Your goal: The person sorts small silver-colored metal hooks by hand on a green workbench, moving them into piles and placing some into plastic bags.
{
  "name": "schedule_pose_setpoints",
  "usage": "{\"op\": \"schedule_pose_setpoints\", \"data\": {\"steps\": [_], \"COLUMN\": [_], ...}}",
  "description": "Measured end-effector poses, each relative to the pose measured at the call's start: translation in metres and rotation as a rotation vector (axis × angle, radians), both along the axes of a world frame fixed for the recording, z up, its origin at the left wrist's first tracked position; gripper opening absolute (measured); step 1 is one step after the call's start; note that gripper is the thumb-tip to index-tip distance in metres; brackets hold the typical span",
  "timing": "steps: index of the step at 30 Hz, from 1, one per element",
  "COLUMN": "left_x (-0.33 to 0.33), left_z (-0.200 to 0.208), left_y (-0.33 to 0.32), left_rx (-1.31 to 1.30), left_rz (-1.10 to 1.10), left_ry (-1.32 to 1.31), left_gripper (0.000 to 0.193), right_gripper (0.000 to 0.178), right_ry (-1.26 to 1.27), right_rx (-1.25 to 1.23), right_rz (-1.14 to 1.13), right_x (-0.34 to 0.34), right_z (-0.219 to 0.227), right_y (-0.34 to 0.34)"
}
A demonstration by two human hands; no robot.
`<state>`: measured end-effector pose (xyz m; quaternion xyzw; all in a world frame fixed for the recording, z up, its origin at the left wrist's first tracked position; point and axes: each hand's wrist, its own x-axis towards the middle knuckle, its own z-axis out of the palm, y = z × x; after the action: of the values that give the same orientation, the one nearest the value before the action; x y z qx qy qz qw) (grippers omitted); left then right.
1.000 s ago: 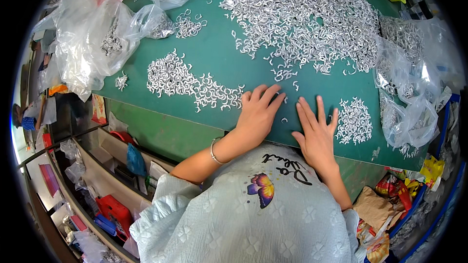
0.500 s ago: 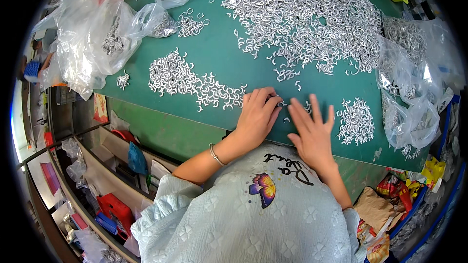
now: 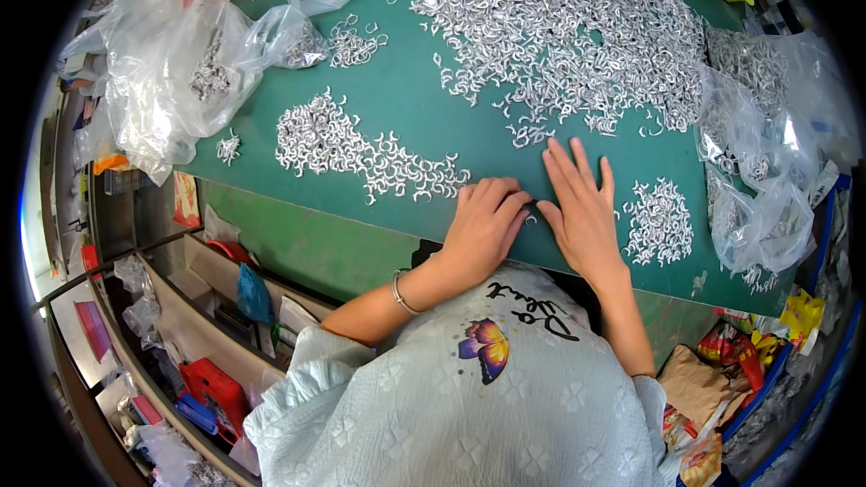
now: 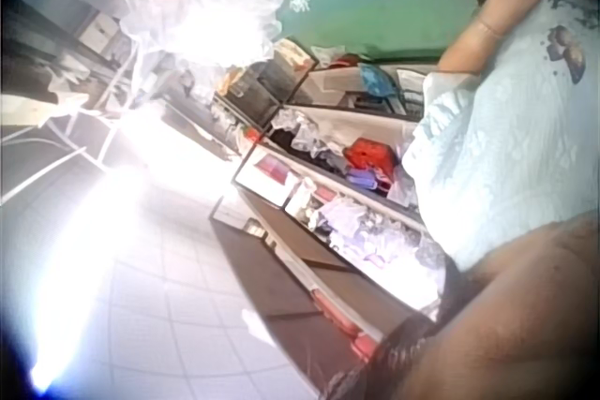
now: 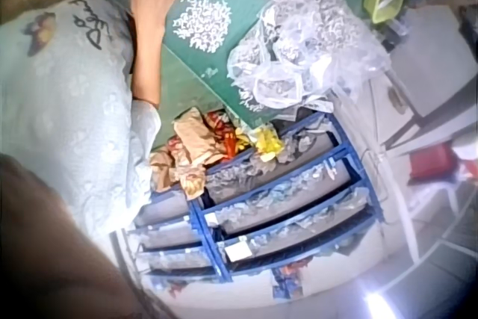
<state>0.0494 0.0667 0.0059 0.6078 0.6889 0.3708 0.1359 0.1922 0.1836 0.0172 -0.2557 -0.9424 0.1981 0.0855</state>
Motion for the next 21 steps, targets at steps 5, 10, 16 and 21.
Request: {"op": "schedule_pose_setpoints", "data": {"steps": [5,10,16,21], "left_x": [-0.003,0.0,0.002,-0.007], "left_z": [-0.001,0.009,-0.008,-0.009], "left_y": [-0.007,-0.004,-0.005,-0.018], "left_rx": [-0.016,-0.027,-0.058,-0.048], "left_rz": [0.096,0.043,-0.061,0.073], "left_ry": [-0.086,-0.006,0.069,0.11], "left_gripper": [0.04,0.044,0.042,0.036], "right_gripper": [0.064,0.066,0.062,0.055], "right_ry": [-0.167,-0.084,-0.197,-0.105], "right_rx": [0.003,-0.04,0.028,0.111], "right_rz": [-0.021,-0.158,-0.067,-0.254], "right_x": [0.03,0.043,0.04,0.05], "right_z": [0.011,0.009,0.004,0.006], "right_y": [-0.01,-0.022,-0.028,-0.028]}}
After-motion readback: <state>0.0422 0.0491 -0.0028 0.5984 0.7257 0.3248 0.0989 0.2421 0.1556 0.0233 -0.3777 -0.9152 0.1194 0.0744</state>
